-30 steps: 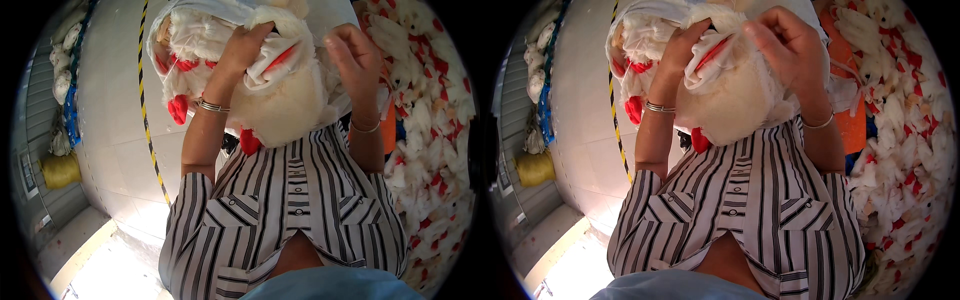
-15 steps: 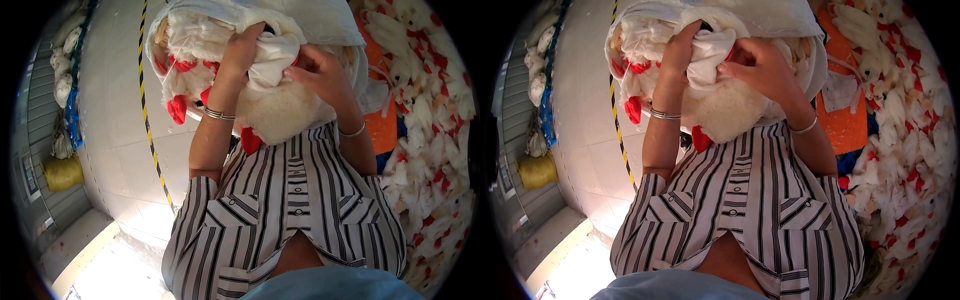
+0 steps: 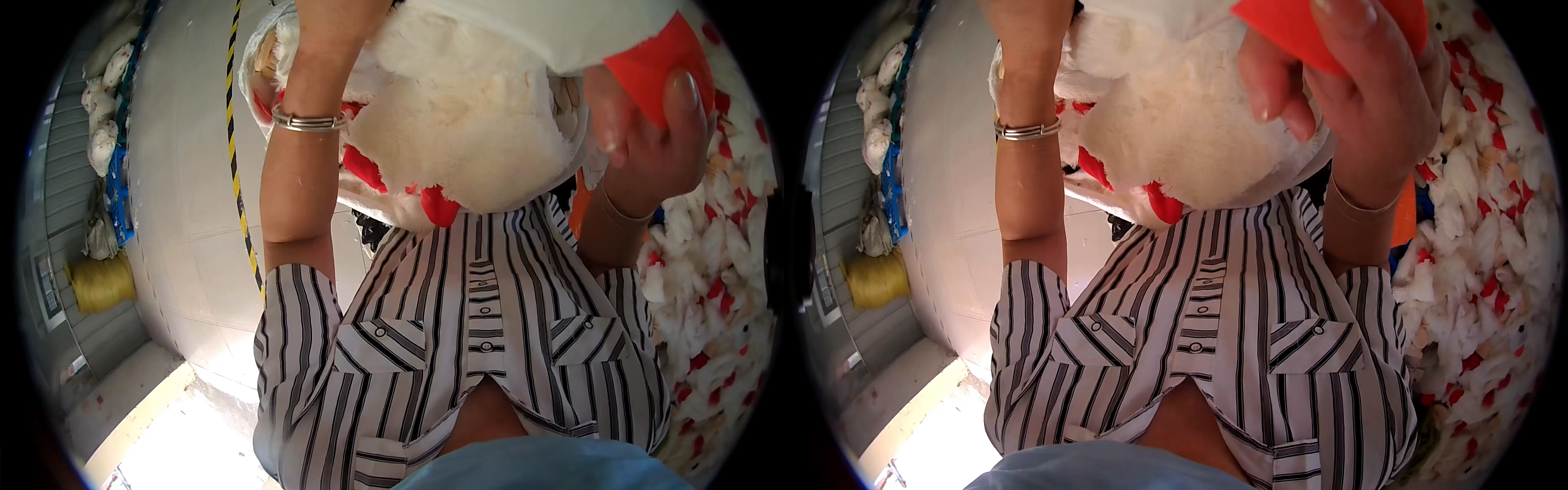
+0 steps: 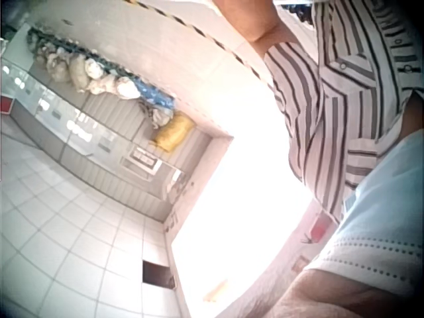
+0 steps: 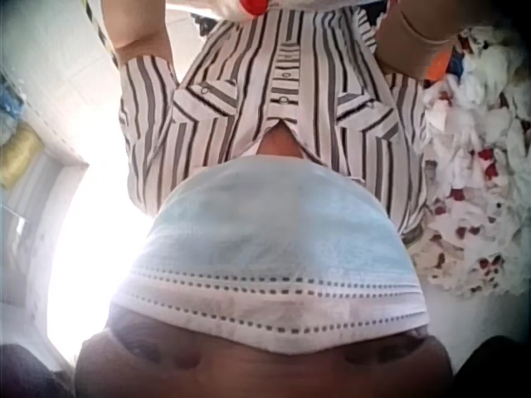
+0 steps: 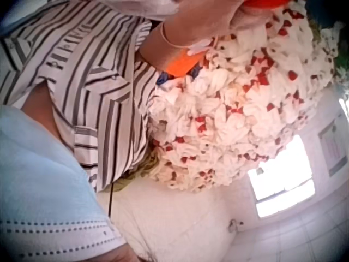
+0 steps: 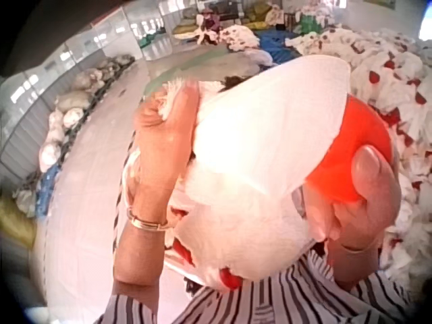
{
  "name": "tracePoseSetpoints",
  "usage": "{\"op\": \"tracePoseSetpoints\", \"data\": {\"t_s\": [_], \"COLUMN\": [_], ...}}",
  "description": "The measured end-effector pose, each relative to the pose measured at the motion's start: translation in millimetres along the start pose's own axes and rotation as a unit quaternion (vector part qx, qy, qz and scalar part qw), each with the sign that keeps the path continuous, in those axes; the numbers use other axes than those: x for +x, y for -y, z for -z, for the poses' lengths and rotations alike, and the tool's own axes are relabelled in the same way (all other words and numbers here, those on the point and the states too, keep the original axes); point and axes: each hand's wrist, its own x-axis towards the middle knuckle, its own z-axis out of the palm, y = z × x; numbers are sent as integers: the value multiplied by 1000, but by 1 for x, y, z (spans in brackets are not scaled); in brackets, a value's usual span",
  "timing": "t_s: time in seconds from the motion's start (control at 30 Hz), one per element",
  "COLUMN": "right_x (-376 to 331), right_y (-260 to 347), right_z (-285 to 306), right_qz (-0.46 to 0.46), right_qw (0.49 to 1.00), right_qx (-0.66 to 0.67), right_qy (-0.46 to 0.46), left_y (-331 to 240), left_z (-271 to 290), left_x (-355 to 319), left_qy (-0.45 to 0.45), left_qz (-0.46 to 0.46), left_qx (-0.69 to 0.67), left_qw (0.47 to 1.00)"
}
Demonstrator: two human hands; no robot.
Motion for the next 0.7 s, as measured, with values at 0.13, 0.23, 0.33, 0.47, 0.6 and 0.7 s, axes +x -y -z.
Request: {"op": "tracePoseSetpoints", "data": {"t_s": [0.13, 0.23, 0.33, 0.47, 0.6, 0.7], "right_x": [50, 24, -28, -36, -32, -31], "right_y": [-30, -83, -115, -134, -153, -175], "right_z": [2, 19, -2, -31, -54, -42], "right_qz": [-27, -61, -129, -149, -101, -127], "right_qw": [977, 961, 947, 911, 864, 884], "right_qx": [-131, -269, -295, -381, -488, -448], "right_qy": [-166, -7, 22, 49, 78, 54], "left_y": [20, 66, 70, 91, 78, 76], "left_z": [17, 35, 55, 63, 54, 50], "left_x": [42, 9, -42, -84, -79, -74], "left_qy": [47, 66, 178, 138, 152, 166], "left_qz": [-18, 45, 177, 291, 280, 203], "left_qx": [162, 194, 179, 106, 89, 65], "left_qw": [985, 978, 951, 941, 944, 963]}}
